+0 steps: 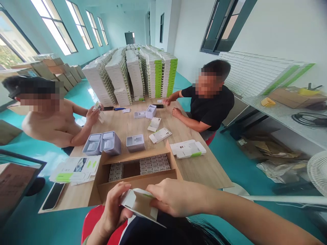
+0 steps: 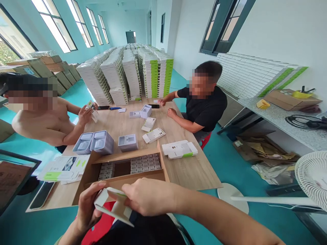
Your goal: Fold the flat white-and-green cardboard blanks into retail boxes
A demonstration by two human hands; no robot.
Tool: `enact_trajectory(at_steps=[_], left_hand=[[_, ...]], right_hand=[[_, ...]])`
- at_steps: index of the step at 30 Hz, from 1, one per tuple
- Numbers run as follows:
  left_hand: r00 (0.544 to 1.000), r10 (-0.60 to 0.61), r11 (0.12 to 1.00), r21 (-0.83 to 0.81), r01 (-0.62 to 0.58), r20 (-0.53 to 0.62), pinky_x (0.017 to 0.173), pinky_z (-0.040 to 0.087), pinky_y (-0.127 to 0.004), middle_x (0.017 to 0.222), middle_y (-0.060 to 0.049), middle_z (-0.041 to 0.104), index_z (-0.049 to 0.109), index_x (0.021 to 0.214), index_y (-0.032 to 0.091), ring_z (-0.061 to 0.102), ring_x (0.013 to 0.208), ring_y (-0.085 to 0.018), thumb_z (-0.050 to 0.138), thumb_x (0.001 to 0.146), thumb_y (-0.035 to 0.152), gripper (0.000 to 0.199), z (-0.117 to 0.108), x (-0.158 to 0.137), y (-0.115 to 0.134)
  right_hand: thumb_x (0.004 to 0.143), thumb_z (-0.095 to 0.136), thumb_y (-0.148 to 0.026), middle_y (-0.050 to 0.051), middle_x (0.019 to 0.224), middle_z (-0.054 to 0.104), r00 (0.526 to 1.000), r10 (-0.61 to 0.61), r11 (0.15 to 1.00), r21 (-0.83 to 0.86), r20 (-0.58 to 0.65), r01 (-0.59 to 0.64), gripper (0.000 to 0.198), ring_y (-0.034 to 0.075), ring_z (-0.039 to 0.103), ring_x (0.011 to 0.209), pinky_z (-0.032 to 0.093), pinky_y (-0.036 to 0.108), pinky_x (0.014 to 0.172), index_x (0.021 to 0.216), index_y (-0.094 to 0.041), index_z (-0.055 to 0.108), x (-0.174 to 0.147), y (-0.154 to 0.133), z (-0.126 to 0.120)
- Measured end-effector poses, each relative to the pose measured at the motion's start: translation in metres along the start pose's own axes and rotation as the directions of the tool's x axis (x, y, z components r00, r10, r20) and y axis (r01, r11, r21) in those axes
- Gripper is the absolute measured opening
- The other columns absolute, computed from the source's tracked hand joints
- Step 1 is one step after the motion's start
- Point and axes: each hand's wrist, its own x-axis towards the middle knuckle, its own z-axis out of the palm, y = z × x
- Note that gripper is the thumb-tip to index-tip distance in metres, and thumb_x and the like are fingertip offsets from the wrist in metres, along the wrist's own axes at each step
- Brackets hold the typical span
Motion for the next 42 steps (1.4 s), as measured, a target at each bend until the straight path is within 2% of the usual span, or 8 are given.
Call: enact_trajectory(at_steps=[2,7,11,15,25,29,35,42], left_hand=[[1.000,0.005,1.000,-0.004,-0.004,0.022,0.059,0.059,-0.023,0.083,-0.004,0.069,0.058,0.126,0.021,0.070,0.065,-0.016,0.049,0.096,0.064,0.054,0.002,0.001,0.001],[0.999,-0.028,0.997,0.068,0.027,0.015,0.057,0.057,-0.024,0.083,-0.003,0.069,0.059,0.123,0.022,0.068,0.064,-0.016,0.049,0.096,0.065,0.052,0.006,0.004,0.001],[0.998,-0.056,0.987,0.147,0.059,-0.024,0.059,0.058,-0.026,0.091,-0.005,0.068,0.062,0.120,0.021,0.069,0.072,-0.017,0.048,0.092,0.070,0.058,0.006,0.000,-0.002],[0.993,-0.064,0.979,0.186,0.082,-0.101,0.068,0.059,-0.032,0.099,-0.007,0.066,0.059,0.124,0.021,0.067,0.084,-0.021,0.047,0.095,0.068,0.056,0.007,-0.006,-0.005],[0.998,-0.056,0.994,0.090,0.055,0.014,0.061,0.058,-0.028,0.092,-0.006,0.070,0.061,0.120,0.022,0.071,0.076,-0.019,0.042,0.099,0.064,0.051,0.006,0.007,0.002],[0.990,-0.044,0.998,0.059,0.037,0.132,0.058,0.057,-0.026,0.087,-0.007,0.074,0.063,0.119,0.021,0.073,0.069,-0.020,0.040,0.096,0.069,0.058,0.002,0.019,-0.001],[0.972,-0.014,0.997,0.074,-0.003,0.233,0.058,0.055,-0.022,0.084,-0.005,0.075,0.067,0.109,0.021,0.073,0.068,-0.016,0.039,0.097,0.068,0.055,0.002,0.025,-0.007],[0.985,-0.001,0.999,0.053,-0.009,0.171,0.057,0.056,-0.023,0.084,-0.005,0.072,0.065,0.108,0.020,0.071,0.067,-0.016,0.038,0.097,0.067,0.056,-0.002,0.019,-0.012]], right_hand=[[0.104,0.052,-0.031,0.011,0.091,0.079,1.000,-0.002,1.000,0.029,0.031,0.001,0.024,0.024,0.075,0.073,0.033,0.026,0.048,0.116,-0.013,0.063,-0.001,0.000,-0.003],[0.099,0.051,-0.012,0.016,0.097,0.078,0.998,0.023,0.972,-0.232,-0.064,-0.037,0.025,0.029,0.076,0.077,0.032,0.031,0.050,0.121,-0.006,0.059,0.008,-0.003,0.007],[0.101,0.059,-0.027,0.011,0.107,0.079,0.992,-0.015,0.992,0.123,-0.125,0.031,0.032,0.024,0.076,0.086,0.045,0.027,0.061,0.129,-0.013,0.060,0.009,0.009,0.007],[0.091,0.062,-0.015,0.002,0.093,0.076,0.984,-0.008,0.927,0.367,-0.178,0.074,0.025,0.015,0.068,0.074,0.044,0.021,0.062,0.115,-0.018,0.070,-0.003,0.020,-0.003],[0.097,0.056,-0.019,0.000,0.071,0.067,0.975,0.095,0.993,0.081,-0.200,-0.080,0.011,0.014,0.056,0.060,0.028,0.024,0.053,0.090,-0.018,0.064,-0.006,0.012,-0.001],[0.095,0.059,-0.026,-0.001,0.068,0.067,0.986,0.138,0.978,0.173,-0.098,-0.120,0.009,0.014,0.054,0.053,0.026,0.025,0.050,0.094,-0.019,0.063,-0.005,0.011,0.006],[0.094,0.059,-0.040,0.010,0.082,0.078,0.945,0.267,0.964,0.057,-0.190,-0.261,0.029,0.026,0.071,0.068,0.023,0.030,0.051,0.110,-0.016,0.061,0.008,0.006,0.043],[0.101,0.050,-0.030,0.008,0.087,0.078,0.944,0.271,0.931,0.301,-0.186,-0.208,0.020,0.024,0.072,0.076,0.030,0.028,0.054,0.113,-0.018,0.061,0.006,0.007,0.050]])
